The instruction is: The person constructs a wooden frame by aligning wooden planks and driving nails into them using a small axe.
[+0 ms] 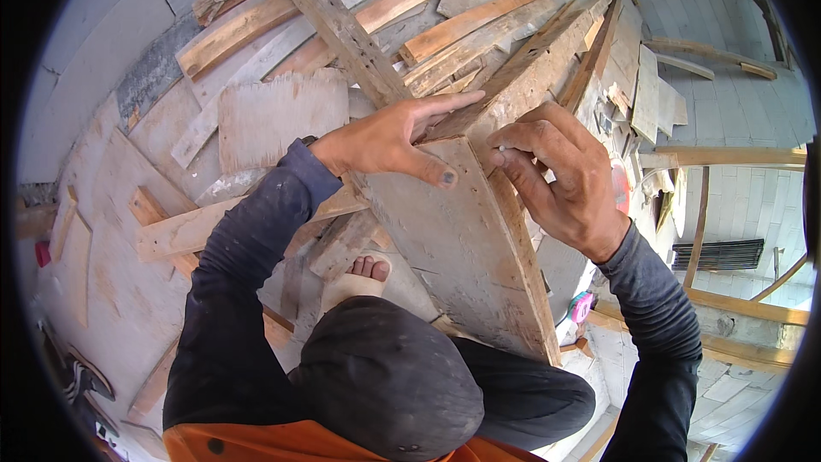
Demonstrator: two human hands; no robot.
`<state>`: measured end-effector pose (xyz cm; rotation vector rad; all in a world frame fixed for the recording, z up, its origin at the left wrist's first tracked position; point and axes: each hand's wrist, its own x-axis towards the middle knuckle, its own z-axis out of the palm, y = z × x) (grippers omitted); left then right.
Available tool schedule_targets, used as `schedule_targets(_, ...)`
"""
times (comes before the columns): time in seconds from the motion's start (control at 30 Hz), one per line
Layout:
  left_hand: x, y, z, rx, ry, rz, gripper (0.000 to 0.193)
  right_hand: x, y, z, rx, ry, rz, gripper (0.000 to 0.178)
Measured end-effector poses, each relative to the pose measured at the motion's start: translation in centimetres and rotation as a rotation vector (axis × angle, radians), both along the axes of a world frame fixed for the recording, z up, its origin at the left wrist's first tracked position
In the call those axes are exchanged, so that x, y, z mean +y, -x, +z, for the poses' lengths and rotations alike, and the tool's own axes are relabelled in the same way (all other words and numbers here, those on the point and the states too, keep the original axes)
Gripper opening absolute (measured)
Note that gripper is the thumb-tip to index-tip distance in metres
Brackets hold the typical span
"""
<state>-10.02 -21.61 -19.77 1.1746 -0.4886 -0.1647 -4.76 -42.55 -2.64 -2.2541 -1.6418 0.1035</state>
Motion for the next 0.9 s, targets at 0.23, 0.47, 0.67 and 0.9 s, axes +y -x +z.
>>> schedule_targets(0.23, 0.1, 0.3, 1.5, 0.094, -0.032, 0.014, 0.122, -4.0, 1.9, -1.4, 0.269, -0.016, -0.319, 0.014)
schedule_targets(0.47, -0.3, 0.4, 2.1, 0.103, -0.124, 0.069, 0.119, -9.1, 3.9, -5.7, 0.674, -0.149, -0.644, 0.022)
schedule_targets(0.67, -0.6, 0.7, 0.3, 0.209, -0.073, 0.068, 0.109, -12.2, 3.8, -7.0, 0.849, -0.23, -0.758, 0.022)
schedule_targets(0.9, -0.4, 0.2, -4.6, 0.521, -0.105, 0.13, 0.069, -17.2, 4.0, -7.5, 0.901, -0.231, -0.861, 0.022)
